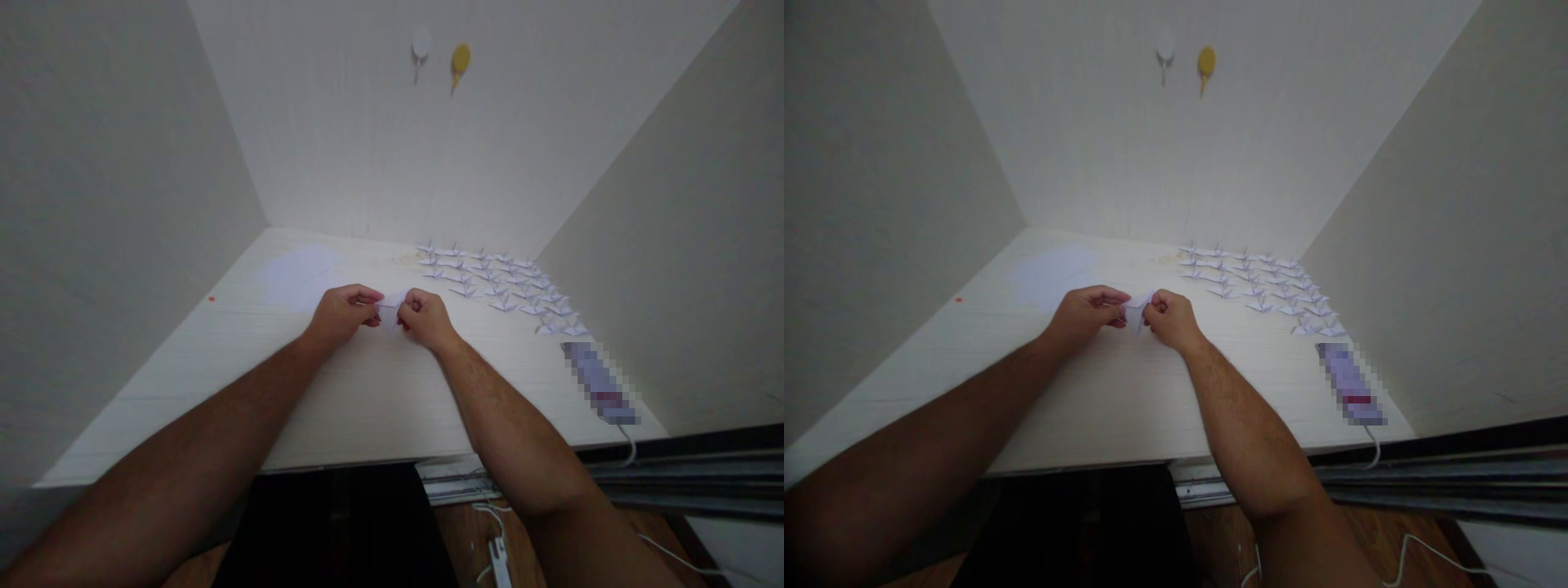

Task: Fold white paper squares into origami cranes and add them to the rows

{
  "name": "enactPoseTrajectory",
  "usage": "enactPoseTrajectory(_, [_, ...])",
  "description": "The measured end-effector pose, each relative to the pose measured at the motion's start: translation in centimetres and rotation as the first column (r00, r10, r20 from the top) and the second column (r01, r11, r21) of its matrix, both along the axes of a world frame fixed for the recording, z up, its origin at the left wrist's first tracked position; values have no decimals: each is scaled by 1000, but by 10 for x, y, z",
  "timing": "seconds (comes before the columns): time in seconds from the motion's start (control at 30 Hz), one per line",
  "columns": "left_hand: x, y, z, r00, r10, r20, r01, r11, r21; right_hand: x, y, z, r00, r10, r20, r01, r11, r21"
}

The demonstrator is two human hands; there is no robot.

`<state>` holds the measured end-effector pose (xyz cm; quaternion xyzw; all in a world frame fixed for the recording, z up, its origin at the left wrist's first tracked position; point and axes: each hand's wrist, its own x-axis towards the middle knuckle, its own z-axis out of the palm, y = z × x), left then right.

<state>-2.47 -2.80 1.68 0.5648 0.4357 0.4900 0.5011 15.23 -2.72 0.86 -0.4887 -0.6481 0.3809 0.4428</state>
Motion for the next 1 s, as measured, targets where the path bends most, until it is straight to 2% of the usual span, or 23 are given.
enactPoseTrajectory(0.2, [-3, 3, -6, 995, -32, 91, 36, 998, -42, -1, 3, -1, 1000, -6, -26, 6, 1000, -20])
enactPoseTrajectory(0.37, [-2, 2, -6, 986, -60, 153, 65, 998, -26, -1, 3, -1, 997, -18, -74, 17, 1000, -18])
enactPoseTrajectory(0.5, [0, 0, -3, 983, -31, 178, 31, 1000, 1, -1, 5, -2, 990, -15, -141, 10, 999, -39])
enactPoseTrajectory(0.63, [1, -1, -2, 988, 4, 152, -8, 1000, 21, -3, 5, 0, 966, -54, -251, 44, 998, -45])
enactPoseTrajectory(0.73, [1, -1, -2, 992, 22, 121, -28, 999, 46, -4, 5, 1, 961, -72, -266, 60, 997, -54])
enactPoseTrajectory(0.83, [2, -2, -1, 993, 73, 98, -80, 994, 69, -4, 5, -1, 950, -33, -312, 10, 997, -76])
enactPoseTrajectory(1.0, [3, -5, 2, 993, 107, 42, -112, 985, 133, -2, 5, -3, 885, 81, -458, -163, 976, -143])
